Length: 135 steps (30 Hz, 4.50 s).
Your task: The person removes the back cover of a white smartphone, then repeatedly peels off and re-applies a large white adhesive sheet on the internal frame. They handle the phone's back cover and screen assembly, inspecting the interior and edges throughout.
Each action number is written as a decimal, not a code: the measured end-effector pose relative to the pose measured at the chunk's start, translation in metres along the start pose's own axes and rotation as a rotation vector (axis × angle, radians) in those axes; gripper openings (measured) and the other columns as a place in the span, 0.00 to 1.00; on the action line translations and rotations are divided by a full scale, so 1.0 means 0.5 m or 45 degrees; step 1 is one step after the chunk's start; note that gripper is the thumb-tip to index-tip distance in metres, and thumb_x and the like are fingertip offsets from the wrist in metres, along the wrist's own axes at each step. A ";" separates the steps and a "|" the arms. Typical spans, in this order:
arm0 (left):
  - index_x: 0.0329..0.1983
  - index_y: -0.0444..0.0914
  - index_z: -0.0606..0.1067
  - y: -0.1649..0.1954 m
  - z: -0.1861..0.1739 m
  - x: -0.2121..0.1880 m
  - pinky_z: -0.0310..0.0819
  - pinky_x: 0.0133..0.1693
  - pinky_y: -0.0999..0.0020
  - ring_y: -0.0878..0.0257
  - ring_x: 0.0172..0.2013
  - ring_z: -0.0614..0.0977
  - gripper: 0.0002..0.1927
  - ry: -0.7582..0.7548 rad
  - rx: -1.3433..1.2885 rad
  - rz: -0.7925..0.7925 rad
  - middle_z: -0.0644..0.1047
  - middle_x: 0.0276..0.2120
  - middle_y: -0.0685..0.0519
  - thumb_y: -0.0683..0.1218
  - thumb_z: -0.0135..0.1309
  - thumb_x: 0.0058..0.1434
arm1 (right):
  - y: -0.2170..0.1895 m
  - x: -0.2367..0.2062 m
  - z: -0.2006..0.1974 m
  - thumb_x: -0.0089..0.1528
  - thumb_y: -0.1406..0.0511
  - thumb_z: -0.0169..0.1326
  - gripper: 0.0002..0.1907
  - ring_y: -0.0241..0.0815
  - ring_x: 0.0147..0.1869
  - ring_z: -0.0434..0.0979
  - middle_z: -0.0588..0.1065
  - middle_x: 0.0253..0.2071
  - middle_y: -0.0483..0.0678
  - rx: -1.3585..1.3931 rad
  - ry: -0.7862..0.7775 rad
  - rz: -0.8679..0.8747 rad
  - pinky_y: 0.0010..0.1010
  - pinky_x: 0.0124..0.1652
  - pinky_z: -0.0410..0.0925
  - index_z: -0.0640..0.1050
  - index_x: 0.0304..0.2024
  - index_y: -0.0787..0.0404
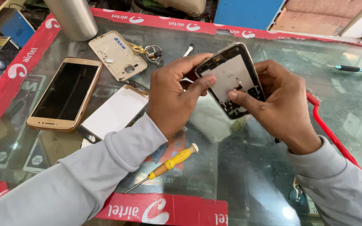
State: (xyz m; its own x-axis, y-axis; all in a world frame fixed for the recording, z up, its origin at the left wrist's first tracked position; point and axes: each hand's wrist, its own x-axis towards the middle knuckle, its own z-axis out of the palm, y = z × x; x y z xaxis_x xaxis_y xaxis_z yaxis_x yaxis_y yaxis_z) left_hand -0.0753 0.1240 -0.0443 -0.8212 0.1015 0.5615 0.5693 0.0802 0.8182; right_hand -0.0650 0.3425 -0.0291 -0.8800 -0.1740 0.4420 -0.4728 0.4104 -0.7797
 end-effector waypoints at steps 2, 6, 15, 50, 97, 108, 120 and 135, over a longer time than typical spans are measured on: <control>0.53 0.33 0.79 0.007 0.002 -0.004 0.78 0.34 0.77 0.73 0.33 0.81 0.15 -0.008 0.014 0.077 0.83 0.37 0.55 0.39 0.63 0.63 | -0.011 -0.009 0.007 0.59 0.65 0.67 0.16 0.32 0.34 0.80 0.81 0.31 0.47 -0.254 -0.012 -0.040 0.25 0.32 0.73 0.78 0.45 0.65; 0.49 0.33 0.79 0.021 0.006 -0.001 0.80 0.34 0.76 0.73 0.32 0.79 0.12 0.045 -0.016 0.017 0.82 0.33 0.55 0.40 0.64 0.64 | -0.030 -0.022 0.019 0.61 0.61 0.69 0.17 0.33 0.30 0.81 0.80 0.29 0.47 -0.458 0.075 -0.172 0.26 0.29 0.71 0.76 0.40 0.65; 0.55 0.31 0.75 0.024 0.013 0.000 0.85 0.38 0.72 0.70 0.39 0.81 0.17 -0.068 -0.386 -0.036 0.82 0.40 0.52 0.37 0.63 0.64 | -0.028 -0.035 0.011 0.62 0.66 0.66 0.19 0.34 0.40 0.81 0.82 0.40 0.48 0.136 0.031 0.052 0.25 0.39 0.75 0.74 0.51 0.65; 0.53 0.39 0.82 0.013 0.034 -0.031 0.78 0.41 0.69 0.61 0.39 0.85 0.11 -0.113 0.402 0.321 0.83 0.43 0.52 0.40 0.60 0.68 | -0.011 -0.023 -0.040 0.59 0.74 0.67 0.27 0.34 0.46 0.80 0.76 0.43 0.46 0.280 0.137 0.009 0.24 0.45 0.79 0.64 0.50 0.64; 0.35 0.33 0.82 0.032 0.049 -0.038 0.77 0.31 0.71 0.68 0.26 0.83 0.09 -0.193 0.171 -0.034 0.83 0.27 0.51 0.44 0.57 0.61 | -0.009 -0.048 -0.041 0.61 0.72 0.62 0.09 0.30 0.33 0.79 0.81 0.35 0.48 0.463 -0.070 0.328 0.21 0.31 0.73 0.82 0.44 0.70; 0.39 0.32 0.82 0.023 0.051 -0.043 0.77 0.36 0.69 0.65 0.31 0.83 0.08 -0.219 0.132 0.025 0.82 0.31 0.50 0.42 0.59 0.60 | -0.017 -0.059 -0.038 0.60 0.74 0.62 0.12 0.31 0.35 0.79 0.82 0.37 0.48 0.402 -0.016 0.282 0.21 0.34 0.74 0.83 0.47 0.69; 0.41 0.34 0.83 0.025 0.058 -0.040 0.80 0.36 0.71 0.67 0.32 0.85 0.11 -0.226 0.127 -0.069 0.85 0.32 0.50 0.45 0.59 0.58 | 0.001 -0.068 -0.034 0.67 0.65 0.56 0.11 0.26 0.23 0.68 0.76 0.24 0.43 0.038 0.006 0.216 0.20 0.22 0.60 0.84 0.39 0.68; 0.42 0.32 0.83 0.025 0.058 -0.042 0.78 0.34 0.74 0.72 0.31 0.81 0.11 -0.267 -0.012 -0.095 0.85 0.30 0.51 0.42 0.60 0.59 | -0.007 -0.080 -0.027 0.70 0.65 0.55 0.10 0.26 0.30 0.71 0.78 0.29 0.43 0.001 0.058 0.098 0.20 0.29 0.64 0.83 0.41 0.67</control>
State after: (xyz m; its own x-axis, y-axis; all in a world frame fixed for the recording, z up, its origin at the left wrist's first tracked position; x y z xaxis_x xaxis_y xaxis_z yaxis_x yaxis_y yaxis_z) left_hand -0.0499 0.1515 -0.0495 -0.8346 0.2994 0.4625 0.5063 0.0859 0.8581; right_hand -0.0276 0.3599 -0.0379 -0.9108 -0.1009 0.4003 -0.4037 0.4205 -0.8125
